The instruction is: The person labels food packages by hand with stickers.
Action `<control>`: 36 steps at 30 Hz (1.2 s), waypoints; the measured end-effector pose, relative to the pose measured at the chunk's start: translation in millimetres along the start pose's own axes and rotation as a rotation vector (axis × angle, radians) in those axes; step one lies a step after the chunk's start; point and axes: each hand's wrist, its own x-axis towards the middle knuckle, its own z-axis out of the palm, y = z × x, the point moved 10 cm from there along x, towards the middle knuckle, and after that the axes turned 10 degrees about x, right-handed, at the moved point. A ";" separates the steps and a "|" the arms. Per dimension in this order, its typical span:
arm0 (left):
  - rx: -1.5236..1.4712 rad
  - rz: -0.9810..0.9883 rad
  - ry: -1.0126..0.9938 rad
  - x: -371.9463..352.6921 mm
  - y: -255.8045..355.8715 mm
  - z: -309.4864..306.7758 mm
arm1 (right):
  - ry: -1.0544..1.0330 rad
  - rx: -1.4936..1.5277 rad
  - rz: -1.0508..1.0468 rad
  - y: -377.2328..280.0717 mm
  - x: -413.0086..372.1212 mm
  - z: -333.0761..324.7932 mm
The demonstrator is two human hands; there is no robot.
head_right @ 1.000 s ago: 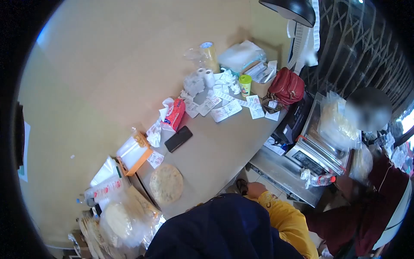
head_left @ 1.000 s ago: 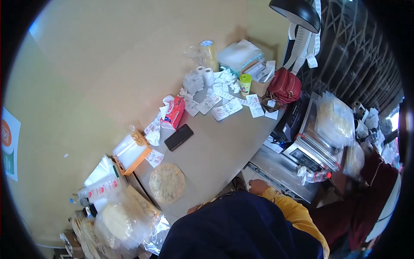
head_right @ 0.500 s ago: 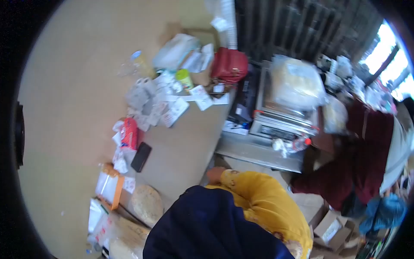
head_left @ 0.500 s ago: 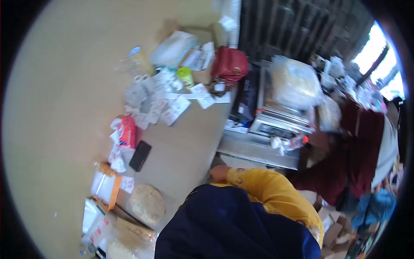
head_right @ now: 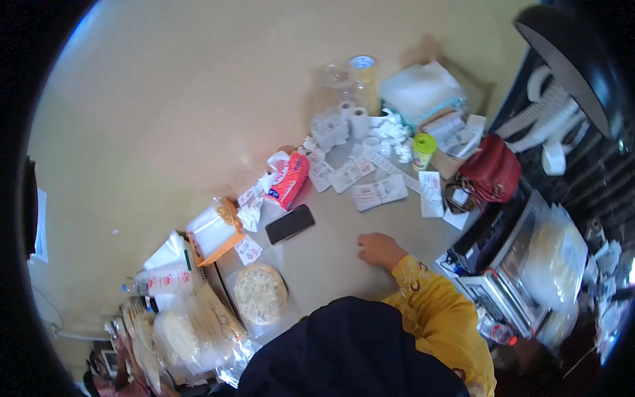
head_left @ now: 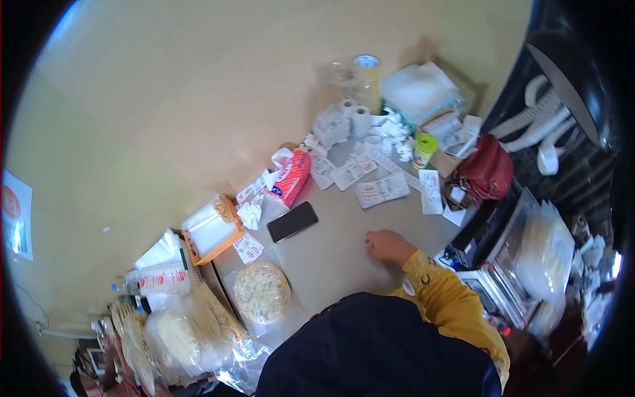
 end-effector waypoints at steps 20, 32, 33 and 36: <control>-0.247 -0.191 0.033 -6.7 -5.0 16.6 | 0.498 0.602 -0.302 -65.9 237.2 -33.4; -0.292 -0.180 0.056 -13.0 -6.4 17.2 | 0.725 1.156 -0.167 30.0 105.5 -128.6; -0.295 -0.175 0.059 -13.3 -7.0 16.4 | 0.725 1.100 -0.179 30.8 104.2 -134.9; -0.314 -0.164 0.062 -11.4 -7.5 15.2 | 0.786 0.835 -0.267 18.2 95.7 -158.6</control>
